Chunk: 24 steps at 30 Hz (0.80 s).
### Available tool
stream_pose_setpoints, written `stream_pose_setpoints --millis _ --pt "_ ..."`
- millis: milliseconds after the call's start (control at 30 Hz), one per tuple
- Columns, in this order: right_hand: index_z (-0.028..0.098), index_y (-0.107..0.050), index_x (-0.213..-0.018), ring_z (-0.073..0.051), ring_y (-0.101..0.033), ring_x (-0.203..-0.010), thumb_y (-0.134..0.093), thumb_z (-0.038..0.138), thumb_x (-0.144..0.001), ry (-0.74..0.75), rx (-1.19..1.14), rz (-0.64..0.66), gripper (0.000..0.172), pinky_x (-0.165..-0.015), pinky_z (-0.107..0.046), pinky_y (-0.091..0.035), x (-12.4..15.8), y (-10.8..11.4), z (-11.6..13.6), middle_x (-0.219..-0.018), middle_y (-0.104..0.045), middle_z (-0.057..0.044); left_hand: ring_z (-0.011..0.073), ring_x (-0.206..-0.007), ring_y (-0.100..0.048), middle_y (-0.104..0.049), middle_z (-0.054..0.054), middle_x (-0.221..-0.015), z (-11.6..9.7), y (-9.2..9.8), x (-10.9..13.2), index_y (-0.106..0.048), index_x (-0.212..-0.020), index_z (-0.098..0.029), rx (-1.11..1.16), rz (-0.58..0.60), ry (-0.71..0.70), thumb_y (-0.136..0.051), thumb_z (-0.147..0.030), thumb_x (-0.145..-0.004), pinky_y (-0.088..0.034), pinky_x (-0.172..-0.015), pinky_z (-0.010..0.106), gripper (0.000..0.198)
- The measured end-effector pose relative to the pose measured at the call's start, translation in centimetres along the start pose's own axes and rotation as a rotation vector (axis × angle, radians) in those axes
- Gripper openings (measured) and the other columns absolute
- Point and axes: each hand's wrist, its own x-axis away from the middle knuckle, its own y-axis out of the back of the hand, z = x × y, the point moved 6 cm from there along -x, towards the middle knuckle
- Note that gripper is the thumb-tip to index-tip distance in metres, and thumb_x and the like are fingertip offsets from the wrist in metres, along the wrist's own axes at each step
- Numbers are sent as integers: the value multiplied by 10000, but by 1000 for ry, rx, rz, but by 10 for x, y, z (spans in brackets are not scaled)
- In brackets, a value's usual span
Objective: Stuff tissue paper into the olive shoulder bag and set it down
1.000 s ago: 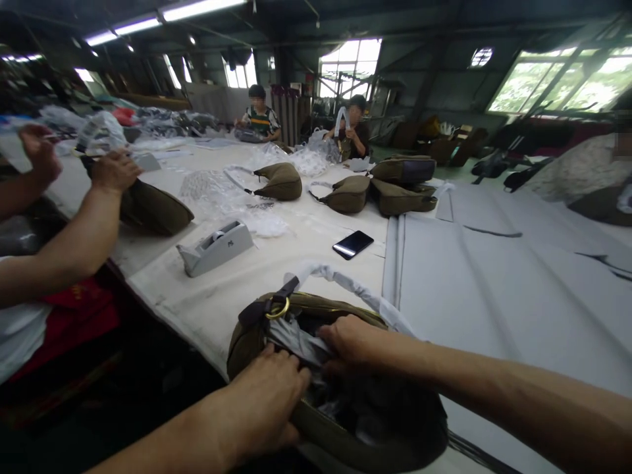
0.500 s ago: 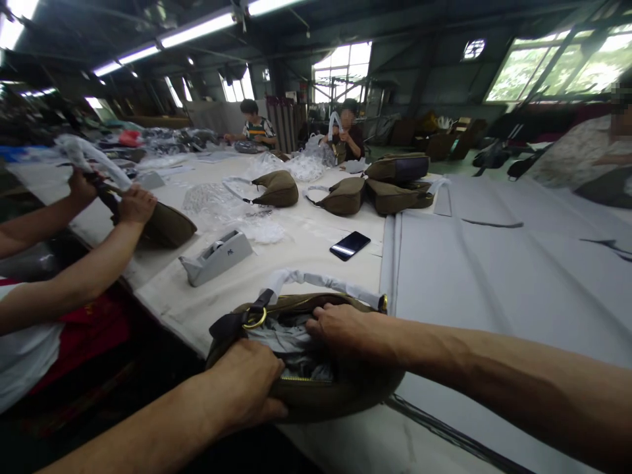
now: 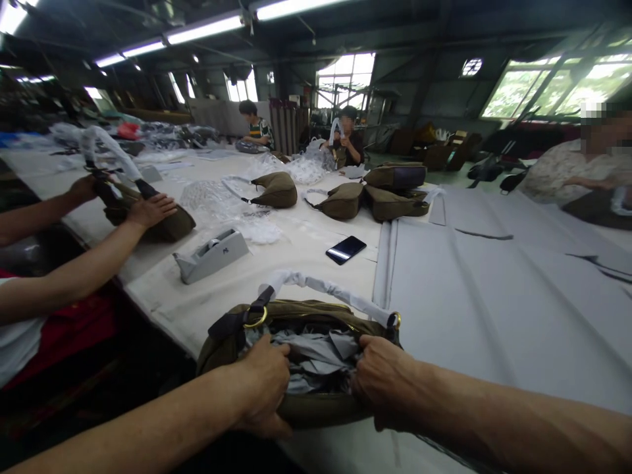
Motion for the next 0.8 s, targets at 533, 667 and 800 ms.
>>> stream_pose_setpoints --millis 533,667,800 --pt "117 -627 -837 -214 -558 -613 -661 603 -690 -103 128 -249 509 -779 -381 -353 6 -21 -8 -678 -639 -75 208 -1009 -527 -618 18 -1066 -32 30 -41 -578 -1048 -205 159 -483 -512 -599 -208 -737 -434 -892 314 312" --pt "142 -661 -805 -232 -524 -775 -707 591 -645 4 150 -363 479 -744 -374 -352 8 -14 -9 -814 -616 -94 281 -1101 -468 -493 93 -1277 -24 24 -18 -439 -1235 -195 4 -580 -312 -678 -372 -714 -431 -865 427 600" --pt "189 -661 -708 -226 -494 -777 -720 392 -681 77 116 -416 213 -708 -372 -342 12 -9 3 -793 -591 -79 278 -884 -543 -606 95 -962 -25 5 -14 -577 -949 -141 -60 -461 -115 -674 -476 -699 -450 -745 434 429"
